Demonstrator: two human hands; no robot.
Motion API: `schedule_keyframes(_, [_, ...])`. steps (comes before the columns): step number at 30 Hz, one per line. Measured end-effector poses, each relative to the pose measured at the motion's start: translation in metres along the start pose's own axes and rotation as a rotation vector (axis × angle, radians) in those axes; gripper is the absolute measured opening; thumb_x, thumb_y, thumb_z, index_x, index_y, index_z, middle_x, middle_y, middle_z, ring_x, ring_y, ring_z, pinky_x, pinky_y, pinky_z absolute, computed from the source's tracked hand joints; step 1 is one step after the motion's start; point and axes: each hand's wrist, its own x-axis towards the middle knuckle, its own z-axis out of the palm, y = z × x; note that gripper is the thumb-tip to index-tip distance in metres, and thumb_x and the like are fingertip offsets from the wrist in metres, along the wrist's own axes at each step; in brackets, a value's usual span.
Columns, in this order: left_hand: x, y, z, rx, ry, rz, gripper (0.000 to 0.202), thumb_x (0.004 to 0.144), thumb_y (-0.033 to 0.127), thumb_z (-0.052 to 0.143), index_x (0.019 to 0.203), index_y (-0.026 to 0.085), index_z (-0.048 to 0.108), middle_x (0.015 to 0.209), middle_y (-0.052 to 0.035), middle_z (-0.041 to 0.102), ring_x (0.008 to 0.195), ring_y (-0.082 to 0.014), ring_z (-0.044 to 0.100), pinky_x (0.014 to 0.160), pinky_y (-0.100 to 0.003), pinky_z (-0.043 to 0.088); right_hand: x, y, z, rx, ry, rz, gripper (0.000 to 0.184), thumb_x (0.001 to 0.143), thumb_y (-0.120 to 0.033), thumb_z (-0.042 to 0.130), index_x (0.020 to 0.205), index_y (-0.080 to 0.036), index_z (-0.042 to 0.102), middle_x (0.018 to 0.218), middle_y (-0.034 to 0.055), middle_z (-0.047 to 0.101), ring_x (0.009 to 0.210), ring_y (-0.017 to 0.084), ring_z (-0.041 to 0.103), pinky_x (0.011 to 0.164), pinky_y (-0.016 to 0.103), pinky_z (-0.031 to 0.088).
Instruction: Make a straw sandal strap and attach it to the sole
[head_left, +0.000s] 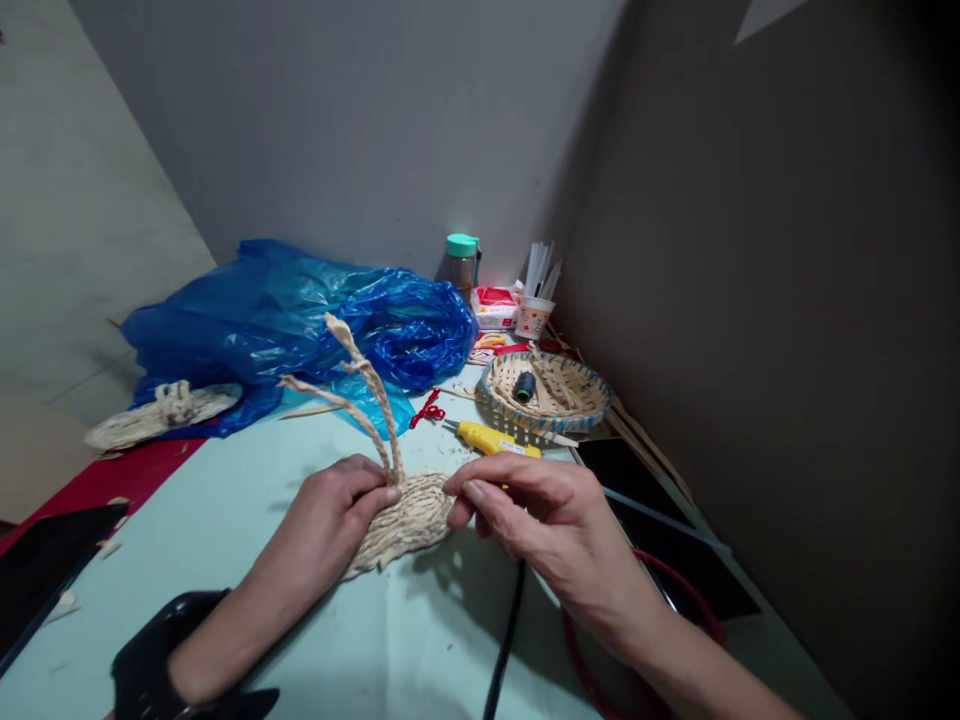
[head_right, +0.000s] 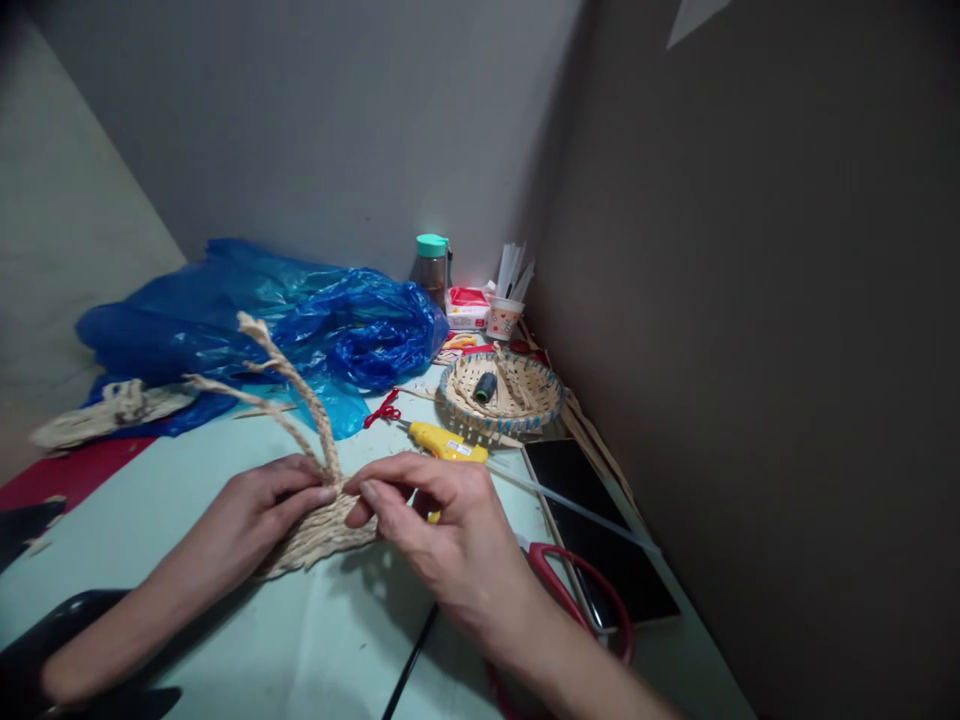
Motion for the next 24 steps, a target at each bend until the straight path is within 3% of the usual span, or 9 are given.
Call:
schedule_keyframes(4, [0.000, -0.007, 0.005, 0.121, 0.015, -0.014, 0.030, 0.090, 0.035, 0.049, 0.078, 0.020, 0.072, 0.088, -0.0094, 0.068, 0.091, -0.0297, 0.056, 0.085, -0.044, 0.041, 0.000, 0.007, 0.000, -0.051, 0.056, -0.047, 0.012, 0.088, -0.018, 0.064, 0.084, -0.017, 0.075, 0.078, 0.0018, 0.075, 0.071, 0.013, 0.066, 0.063, 0.022, 0.048])
schedule_keyframes(7, [-0.001, -0.011, 0.006, 0.191, 0.037, -0.034, 0.024, 0.089, 0.036, 0.052, 0.086, 0.019, 0.070, 0.090, -0.0104, 0.063, 0.093, -0.0323, 0.051, 0.085, -0.047, 0.038, 0.001, 0.009, 0.001, -0.086, 0.084, -0.062, 0.011, 0.087, -0.019, 0.064, 0.085, -0.016, 0.074, 0.078, 0.0015, 0.074, 0.070, 0.013, 0.065, 0.060, 0.022, 0.047])
schedule_keyframes(10, [-0.001, -0.010, 0.006, 0.205, 0.067, -0.090, 0.018, 0.088, 0.035, 0.056, 0.094, 0.019, 0.061, 0.088, -0.0078, 0.061, 0.088, -0.0304, 0.053, 0.079, -0.043, 0.039, -0.001, 0.007, 0.001, -0.134, 0.102, -0.050, 0.011, 0.086, -0.016, 0.061, 0.082, -0.017, 0.071, 0.076, -0.0009, 0.070, 0.064, 0.010, 0.059, 0.056, 0.021, 0.043])
schedule_keyframes(14, [0.001, -0.001, 0.003, 0.143, 0.066, -0.164, 0.010, 0.088, 0.029, 0.055, 0.090, 0.022, 0.048, 0.074, 0.0009, 0.058, 0.066, -0.0215, 0.055, 0.063, -0.033, 0.037, -0.005, 0.003, -0.002, -0.124, 0.072, 0.000, 0.018, 0.093, -0.021, 0.052, 0.076, -0.019, 0.060, 0.069, -0.0041, 0.057, 0.062, 0.009, 0.050, 0.055, 0.021, 0.039])
schedule_keyframes(16, [0.001, 0.003, 0.000, 0.107, 0.045, -0.148, 0.006, 0.089, 0.027, 0.052, 0.085, 0.022, 0.052, 0.074, 0.0005, 0.060, 0.068, -0.0208, 0.056, 0.065, -0.033, 0.038, -0.006, 0.004, -0.003, -0.105, 0.058, 0.011, 0.024, 0.096, -0.025, 0.047, 0.073, -0.020, 0.053, 0.066, -0.0048, 0.051, 0.062, 0.009, 0.047, 0.056, 0.022, 0.037])
schedule_keyframes(20, [-0.002, 0.006, -0.007, 0.028, 0.014, -0.099, 0.022, 0.092, 0.028, 0.046, 0.079, 0.022, 0.063, 0.080, -0.0029, 0.066, 0.077, -0.0222, 0.059, 0.073, -0.034, 0.039, -0.005, 0.010, -0.001, -0.225, 0.046, -0.029, 0.029, 0.096, -0.022, 0.043, 0.068, -0.020, 0.044, 0.061, -0.0058, 0.043, 0.057, 0.009, 0.041, 0.054, 0.023, 0.032])
schedule_keyframes(24, [-0.006, 0.013, -0.013, -0.065, 0.117, -0.117, 0.027, 0.094, 0.036, 0.043, 0.090, 0.021, 0.065, 0.095, -0.0061, 0.068, 0.087, -0.0227, 0.061, 0.079, -0.034, 0.041, -0.005, 0.019, 0.008, -0.419, 0.038, -0.172, 0.029, 0.095, -0.018, 0.045, 0.067, -0.020, 0.042, 0.058, -0.0064, 0.039, 0.052, 0.008, 0.037, 0.053, 0.023, 0.028])
